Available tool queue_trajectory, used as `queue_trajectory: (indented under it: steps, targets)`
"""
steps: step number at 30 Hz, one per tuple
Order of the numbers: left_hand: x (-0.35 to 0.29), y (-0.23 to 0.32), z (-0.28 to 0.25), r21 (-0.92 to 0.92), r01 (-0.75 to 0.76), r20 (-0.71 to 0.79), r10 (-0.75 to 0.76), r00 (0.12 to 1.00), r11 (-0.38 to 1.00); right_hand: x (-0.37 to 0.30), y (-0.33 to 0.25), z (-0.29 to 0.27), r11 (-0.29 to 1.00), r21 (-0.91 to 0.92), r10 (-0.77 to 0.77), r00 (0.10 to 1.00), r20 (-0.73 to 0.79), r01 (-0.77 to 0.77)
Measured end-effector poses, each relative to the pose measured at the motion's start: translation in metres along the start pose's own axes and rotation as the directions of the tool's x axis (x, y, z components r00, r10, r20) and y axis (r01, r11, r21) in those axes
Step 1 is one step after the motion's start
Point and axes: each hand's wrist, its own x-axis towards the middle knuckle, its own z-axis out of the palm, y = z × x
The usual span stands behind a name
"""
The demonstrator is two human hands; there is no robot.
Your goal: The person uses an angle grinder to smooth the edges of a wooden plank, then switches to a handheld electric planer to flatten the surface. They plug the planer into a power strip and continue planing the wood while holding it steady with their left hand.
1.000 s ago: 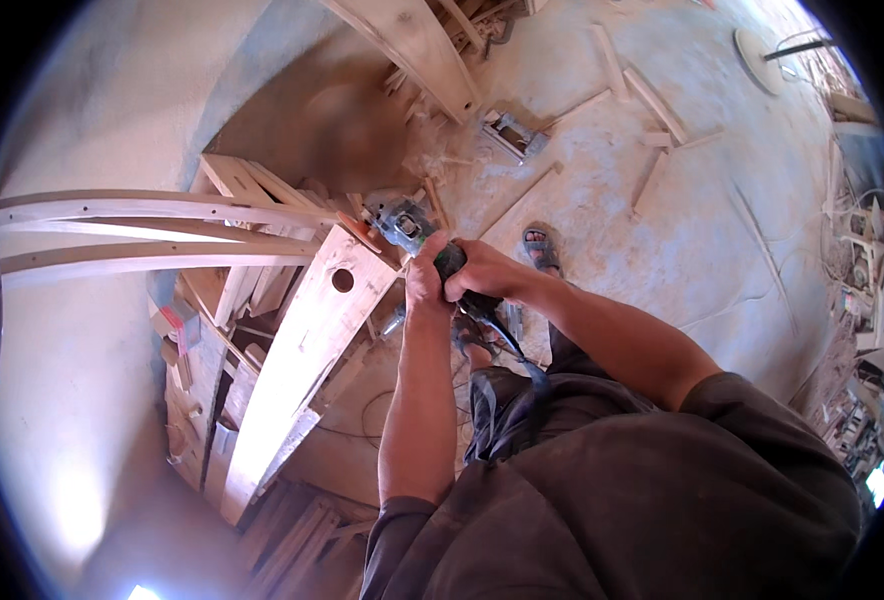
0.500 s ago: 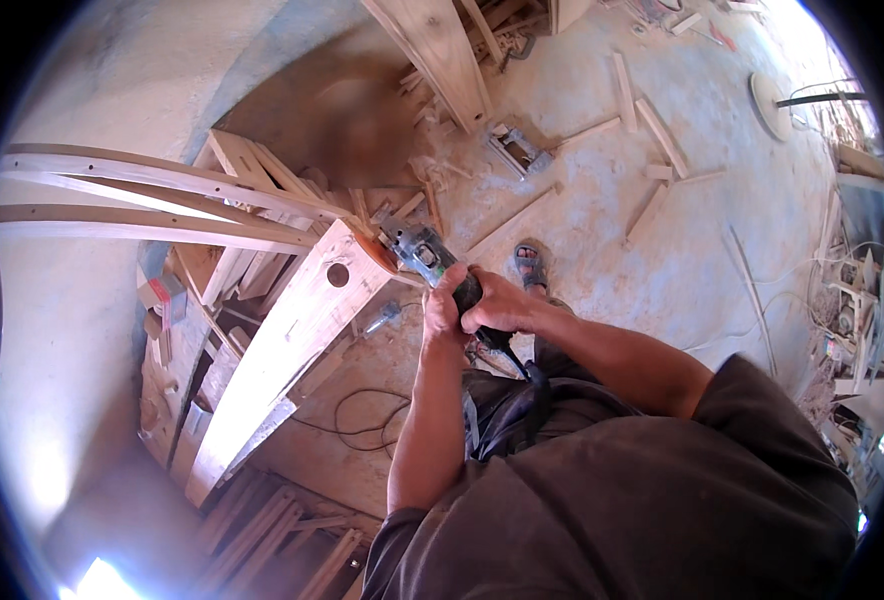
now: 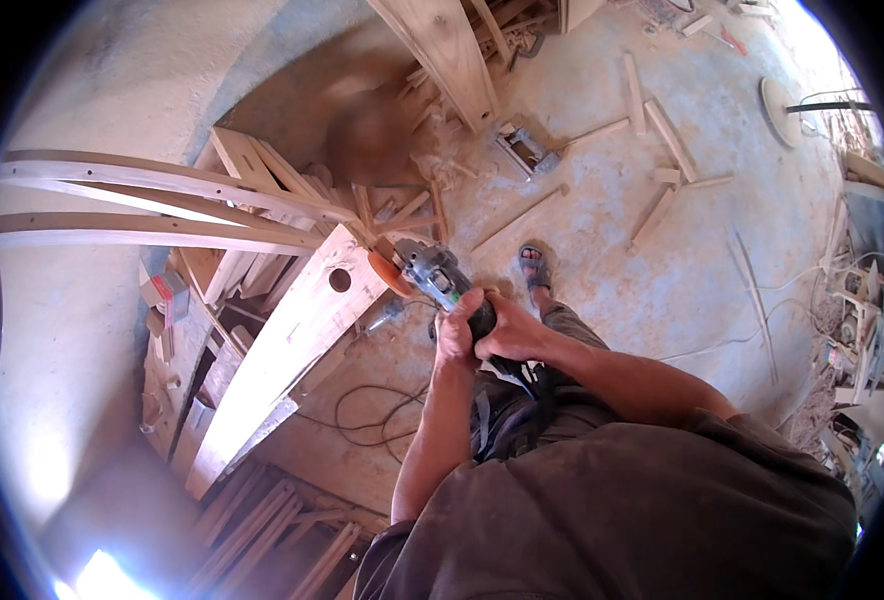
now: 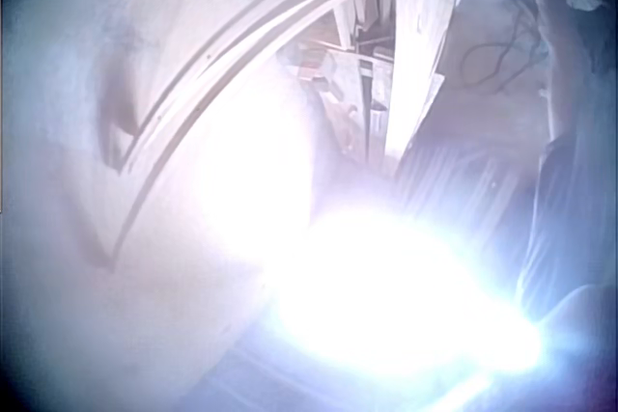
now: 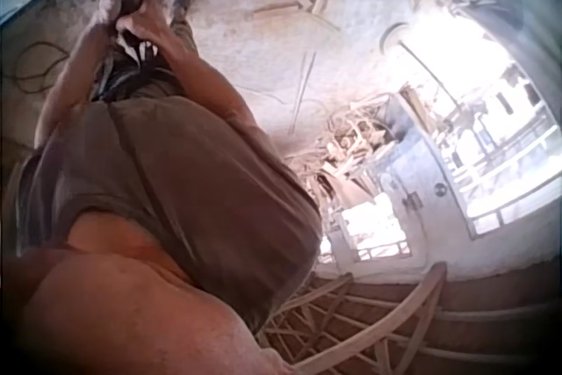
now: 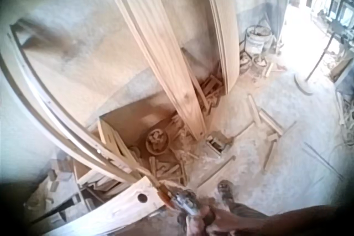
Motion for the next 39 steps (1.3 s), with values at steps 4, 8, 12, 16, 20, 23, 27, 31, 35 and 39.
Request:
queue_trajectory:
  steps: [4,8,12,16,20,23,27,31,35,39]
  targets:
    - [0.02,0.036,-0.002,-0.009,0.059,-0.019,-0.06,0.998,0.998,0.029,-0.022,0.005,0.996,-0.09,0.0,1.0,-0.013,-0.001]
    - [0.041,0.068,0.0,-0.057,0.057,-0.005,-0.058,0.998,0.997,0.06,-0.037,0.01,0.989,-0.151,-0.014,0.998,-0.066,0.004]
    - [0.049,0.08,0.002,-0.021,0.081,0.037,-0.08,0.996,0.997,0.075,-0.039,0.008,1.0,0.004,-0.025,0.999,0.042,0.024]
    - [0.033,0.06,0.0,-0.023,0.039,0.038,-0.038,0.999,0.999,0.054,-0.03,0.011,0.972,-0.236,-0.031,0.99,-0.14,-0.003]
    - [0.014,0.033,-0.006,0.007,0.015,0.031,-0.016,0.999,1.0,0.023,-0.017,0.01,0.989,-0.133,-0.075,0.996,-0.043,0.069]
    - [0.001,0.014,-0.008,0.002,0.014,0.054,-0.014,0.998,1.0,0.008,-0.004,0.012,0.973,-0.23,-0.031,0.996,-0.078,0.012]
    - [-0.024,-0.015,-0.002,0.044,-0.03,0.047,0.028,0.998,0.999,-0.024,0.016,0.006,0.976,-0.219,0.001,0.999,-0.05,-0.012]
    - [-0.04,-0.036,0.006,0.02,-0.009,0.054,0.008,0.999,1.0,-0.05,0.029,-0.004,0.977,-0.202,0.064,0.997,-0.049,-0.072]
    - [-0.027,-0.034,0.002,0.024,0.034,0.027,-0.035,0.999,0.999,-0.041,0.032,-0.004,0.992,-0.128,0.0,0.998,-0.061,-0.008]
    - [-0.012,-0.022,-0.007,0.051,-0.034,-0.022,0.035,0.999,0.998,-0.02,0.027,0.004,0.996,-0.069,0.049,0.998,-0.03,-0.051]
